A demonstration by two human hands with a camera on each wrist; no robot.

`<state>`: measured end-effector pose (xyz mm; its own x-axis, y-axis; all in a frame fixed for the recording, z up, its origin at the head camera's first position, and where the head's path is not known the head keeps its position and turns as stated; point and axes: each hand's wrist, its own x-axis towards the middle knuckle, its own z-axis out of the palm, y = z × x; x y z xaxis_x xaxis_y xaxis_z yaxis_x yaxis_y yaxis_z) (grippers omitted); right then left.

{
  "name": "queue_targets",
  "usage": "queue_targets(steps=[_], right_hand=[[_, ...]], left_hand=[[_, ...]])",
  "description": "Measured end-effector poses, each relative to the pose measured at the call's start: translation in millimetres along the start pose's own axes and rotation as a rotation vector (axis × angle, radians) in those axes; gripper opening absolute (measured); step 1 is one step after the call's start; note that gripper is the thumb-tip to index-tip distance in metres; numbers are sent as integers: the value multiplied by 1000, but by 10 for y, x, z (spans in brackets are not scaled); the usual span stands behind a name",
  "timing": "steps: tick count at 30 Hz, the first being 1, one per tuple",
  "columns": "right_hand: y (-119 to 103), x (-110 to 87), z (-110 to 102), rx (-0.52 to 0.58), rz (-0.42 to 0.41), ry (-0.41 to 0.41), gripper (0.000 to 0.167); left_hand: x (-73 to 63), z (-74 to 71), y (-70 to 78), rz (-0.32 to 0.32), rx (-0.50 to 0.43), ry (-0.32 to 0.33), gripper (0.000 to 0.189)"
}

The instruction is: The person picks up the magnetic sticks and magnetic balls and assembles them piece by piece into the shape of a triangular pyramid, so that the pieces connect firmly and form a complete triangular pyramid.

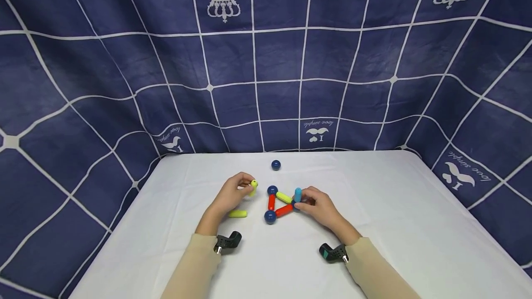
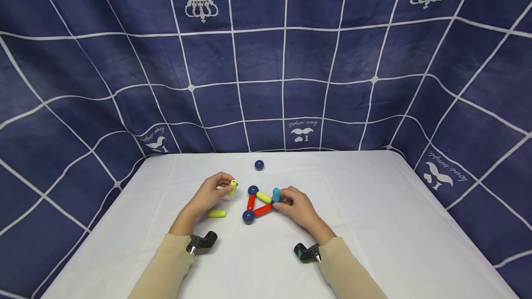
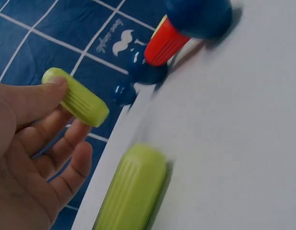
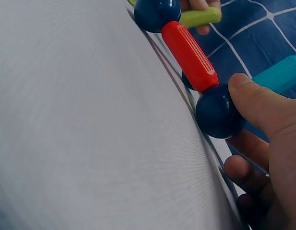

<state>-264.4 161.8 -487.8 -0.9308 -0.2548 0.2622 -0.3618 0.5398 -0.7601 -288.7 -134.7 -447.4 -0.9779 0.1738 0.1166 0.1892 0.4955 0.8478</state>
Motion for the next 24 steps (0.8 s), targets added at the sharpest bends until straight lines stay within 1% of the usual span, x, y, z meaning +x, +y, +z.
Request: queue_targets(steps=[3,6,8,13,16,20,24], right_hand=[[-17,-1,14,-5,-5,2,16],[-25,-2,17,-9,-14,10,16],[-28,-2,13,-9,-13,10,16],[-30,-5,6,-7,-14,4,16],[-24,-2,4,-10,-20,5,16],[-12,7,6,-15,-26,10,16],[-8,8,10,-16,-25,6,16]], left_hand=[[32,66,36,10,-47,34,20],[76,132,75,30,-84,43,21],[110,174,94,38,-88,38,21],[174,265,137,18,-86,23,21],[199,298,168,13,-86,27,22],[233,328,207,25,-89,29,22],[267,361,220,44,-86,16,21]])
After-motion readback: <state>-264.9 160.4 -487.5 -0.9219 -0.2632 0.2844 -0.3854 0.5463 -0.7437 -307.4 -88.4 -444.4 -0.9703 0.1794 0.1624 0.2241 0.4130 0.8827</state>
